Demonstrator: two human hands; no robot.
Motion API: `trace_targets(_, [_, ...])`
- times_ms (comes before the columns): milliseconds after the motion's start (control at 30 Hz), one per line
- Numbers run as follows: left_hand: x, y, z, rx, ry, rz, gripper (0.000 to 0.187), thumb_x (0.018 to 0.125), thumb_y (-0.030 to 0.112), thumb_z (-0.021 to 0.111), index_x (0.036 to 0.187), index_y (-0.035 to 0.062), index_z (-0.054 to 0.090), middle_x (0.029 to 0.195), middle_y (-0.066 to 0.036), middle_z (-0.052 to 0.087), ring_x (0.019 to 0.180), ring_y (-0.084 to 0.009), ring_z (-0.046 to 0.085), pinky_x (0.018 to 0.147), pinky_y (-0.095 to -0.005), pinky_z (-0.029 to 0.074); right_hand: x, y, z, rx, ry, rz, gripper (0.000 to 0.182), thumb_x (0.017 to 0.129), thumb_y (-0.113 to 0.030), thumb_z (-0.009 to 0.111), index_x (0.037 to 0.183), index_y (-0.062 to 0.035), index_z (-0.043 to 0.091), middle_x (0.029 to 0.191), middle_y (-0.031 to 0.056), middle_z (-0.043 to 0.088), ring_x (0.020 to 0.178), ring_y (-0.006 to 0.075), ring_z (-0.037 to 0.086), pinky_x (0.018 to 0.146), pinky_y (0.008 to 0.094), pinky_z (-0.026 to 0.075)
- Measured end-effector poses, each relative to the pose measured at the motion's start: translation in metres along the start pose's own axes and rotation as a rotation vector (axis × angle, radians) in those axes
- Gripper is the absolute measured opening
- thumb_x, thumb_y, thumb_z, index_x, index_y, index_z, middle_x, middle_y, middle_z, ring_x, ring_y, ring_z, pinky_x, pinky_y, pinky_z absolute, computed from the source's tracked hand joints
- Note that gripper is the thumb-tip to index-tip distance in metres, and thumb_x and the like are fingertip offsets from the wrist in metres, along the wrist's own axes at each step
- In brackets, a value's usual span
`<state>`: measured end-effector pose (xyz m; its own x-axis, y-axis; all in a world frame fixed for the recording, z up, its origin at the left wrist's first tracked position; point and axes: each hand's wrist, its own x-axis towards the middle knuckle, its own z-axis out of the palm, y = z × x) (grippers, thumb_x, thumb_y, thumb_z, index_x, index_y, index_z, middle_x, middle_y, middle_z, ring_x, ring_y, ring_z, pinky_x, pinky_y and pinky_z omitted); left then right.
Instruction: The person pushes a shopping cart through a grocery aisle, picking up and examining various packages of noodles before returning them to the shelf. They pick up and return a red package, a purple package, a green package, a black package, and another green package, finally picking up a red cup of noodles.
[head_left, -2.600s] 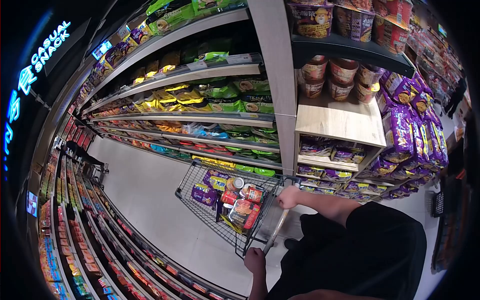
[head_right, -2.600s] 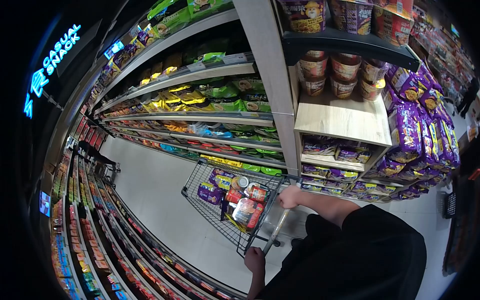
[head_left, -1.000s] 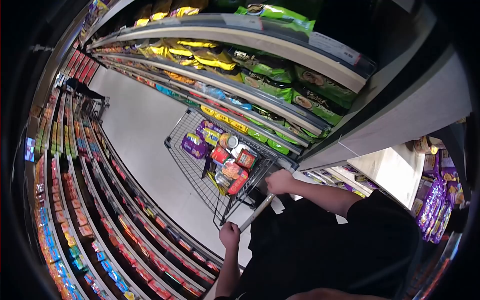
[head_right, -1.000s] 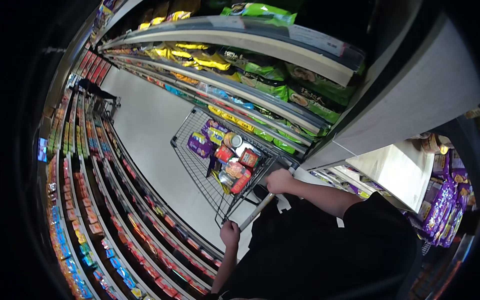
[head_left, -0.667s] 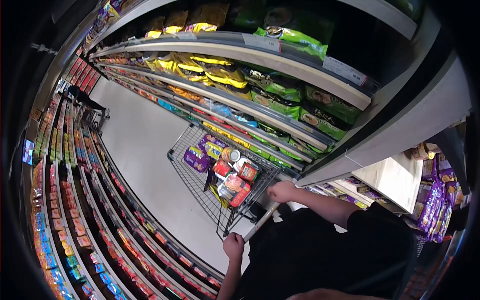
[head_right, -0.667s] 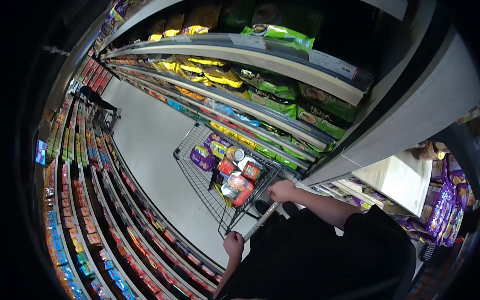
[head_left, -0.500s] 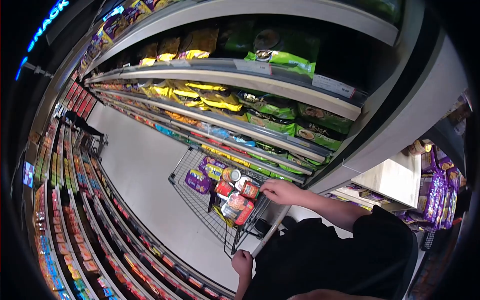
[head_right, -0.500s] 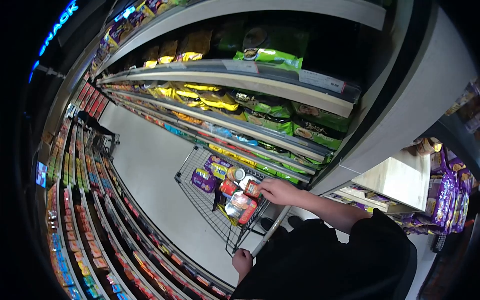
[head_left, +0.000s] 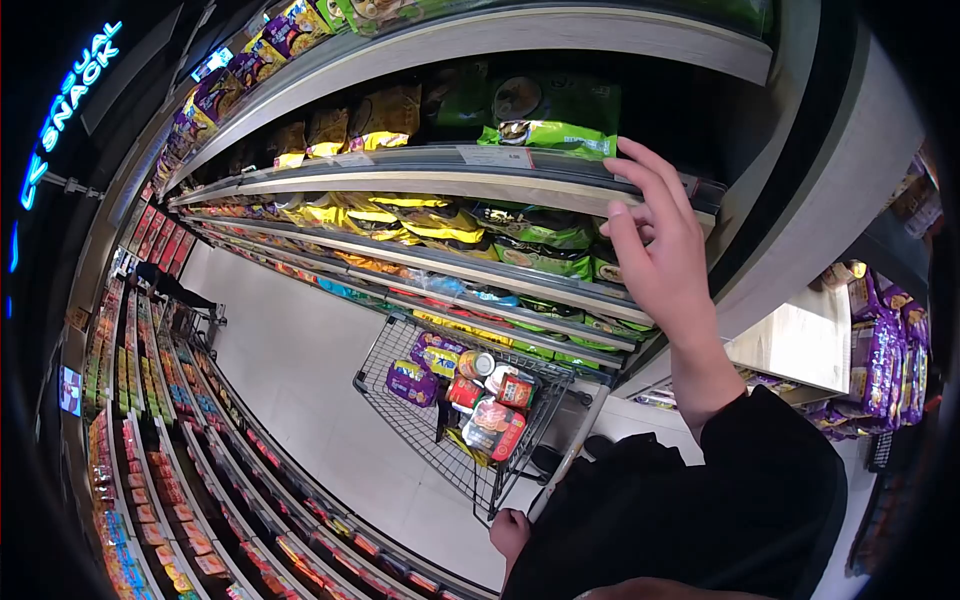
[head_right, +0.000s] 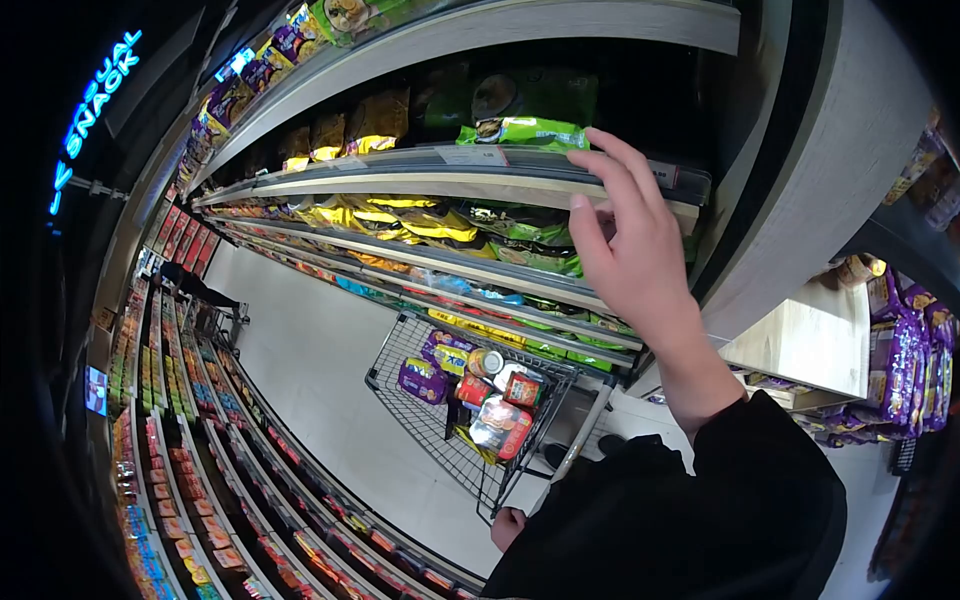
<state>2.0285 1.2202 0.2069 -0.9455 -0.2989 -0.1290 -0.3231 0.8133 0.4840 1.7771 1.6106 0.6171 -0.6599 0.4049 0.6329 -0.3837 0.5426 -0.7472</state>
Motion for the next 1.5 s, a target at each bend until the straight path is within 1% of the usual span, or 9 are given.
trace_targets(167, [0.003, 0.008, -0.009, 0.02, -0.015, 0.034, 0.026, 0.094, 0.022, 0.062, 0.079, 0.0021, 0.071, 0.073, -0.023, 0.067, 0.071, -0.0466, 0.067, 0.065, -0.0555, 0.052, 0.005, -0.013, -0.018, -0.085, 0.081, -0.002, 0.034, 0.103, -0.008, 0.064, 0.137, -0.0059, 0.066, 0.145, 0.0107, 0.062, 0.083, 0.0145, 0.07, 0.072, 0.0278, 0.057])
trace_targets(433, [0.004, 0.004, -0.002, -0.008, -0.041, 0.009, 0.029, 0.095, 0.024, 0.061, 0.08, 0.0006, 0.069, 0.074, -0.024, 0.066, 0.073, -0.049, 0.066, 0.064, -0.0569, 0.05, 0.011, 0.0, -0.039, -0.423, 0.094, 0.051, 0.029, 0.11, -0.017, 0.059, 0.131, 0.0002, 0.068, 0.129, 0.0156, 0.069, 0.087, 0.024, 0.076, 0.076, 0.0347, 0.06])
trace_targets(533, [0.006, -0.002, 0.002, 0.004, -0.043, 0.027, 0.029, 0.095, 0.024, 0.061, 0.08, 0.0006, 0.068, 0.074, -0.024, 0.066, 0.072, -0.0488, 0.066, 0.064, -0.0569, 0.05, 0.017, -0.017, -0.041, -0.263, 0.051, 0.256, 0.025, 0.111, -0.015, 0.056, 0.126, 0.0016, 0.068, 0.116, 0.0152, 0.072, 0.079, 0.0233, 0.077, 0.069, 0.0335, 0.06])
trace_targets(867, [0.009, 0.009, -0.005, 0.007, -0.054, -0.007, 0.027, 0.094, 0.022, 0.062, 0.081, 0.0004, 0.07, 0.075, -0.023, 0.067, 0.07, -0.0464, 0.067, 0.063, -0.0548, 0.05, 0.024, -0.01, -0.038, -0.194, 0.092, 0.28, 0.024, 0.113, -0.017, 0.054, 0.118, 0.0028, 0.066, 0.106, 0.015, 0.071, 0.069, 0.0215, 0.074, 0.063, 0.0331, 0.057])
trace_targets(1067, [0.016, 0.001, -0.001, -0.01, -0.03, 0.035, 0.027, 0.095, 0.021, 0.061, 0.081, 0.0008, 0.07, 0.074, -0.023, 0.067, 0.071, -0.0463, 0.067, 0.064, -0.0547, 0.051, 0.024, -0.008, -0.042, -0.345, -0.03, 0.212, 0.024, 0.111, -0.017, 0.055, 0.12, 0.0001, 0.069, 0.111, 0.0157, 0.072, 0.074, 0.0245, 0.074, 0.074, 0.0363, 0.058])
trace_targets(1133, [0.019, -0.001, -0.001, 0.015, -0.02, 0.089, 0.027, 0.096, 0.022, 0.061, 0.081, 0.0021, 0.07, 0.075, -0.023, 0.068, 0.072, -0.0462, 0.068, 0.064, -0.0545, 0.052, 0.025, -0.002, -0.038, -0.44, 0.047, 0.009, 0.024, 0.109, -0.017, 0.058, 0.122, -0.0014, 0.072, 0.115, 0.0156, 0.073, 0.084, 0.0288, 0.074, 0.081, 0.0388, 0.058])
trace_targets(1233, [0.021, 0.004, -0.003, 0.032, -0.012, 0.03, 0.026, 0.095, 0.023, 0.062, 0.081, 0.0037, 0.072, 0.075, -0.022, 0.069, 0.073, -0.0458, 0.068, 0.066, -0.0543, 0.054, 0.032, -0.025, -0.026, -0.306, 0.074, 0.089, 0.024, 0.107, -0.017, 0.061, 0.121, -0.0017, 0.074, 0.117, 0.0154, 0.073, 0.092, 0.0327, 0.074, 0.085, 0.0402, 0.058])
trace_targets(1300, [0.022, 0.011, -0.009, 0.028, -0.012, 0.011, 0.026, 0.095, 0.024, 0.062, 0.081, 0.0042, 0.073, 0.075, -0.022, 0.069, 0.072, -0.0454, 0.069, 0.066, -0.0541, 0.054, 0.042, -0.018, -0.008, -0.319, 0.098, -0.08, 0.023, 0.106, -0.019, 0.062, 0.116, -0.0023, 0.075, 0.113, 0.0135, 0.074, 0.093, 0.0346, 0.074, 0.085, 0.0419, 0.058])
trace_targets(1500, [0.026, 0.014, -0.013, 0.034, 0.007, 0.011, 0.026, 0.094, 0.024, 0.063, 0.081, 0.0052, 0.075, 0.074, -0.021, 0.069, 0.072, -0.0442, 0.069, 0.067, -0.0532, 0.055, 0.079, -0.006, 0.052, -0.652, -0.179, -0.197, 0.023, 0.104, -0.02, 0.062, 0.103, -0.0031, 0.077, 0.103, 0.0133, 0.075, 0.095, 0.0353, 0.075, 0.083, 0.0473, 0.061])
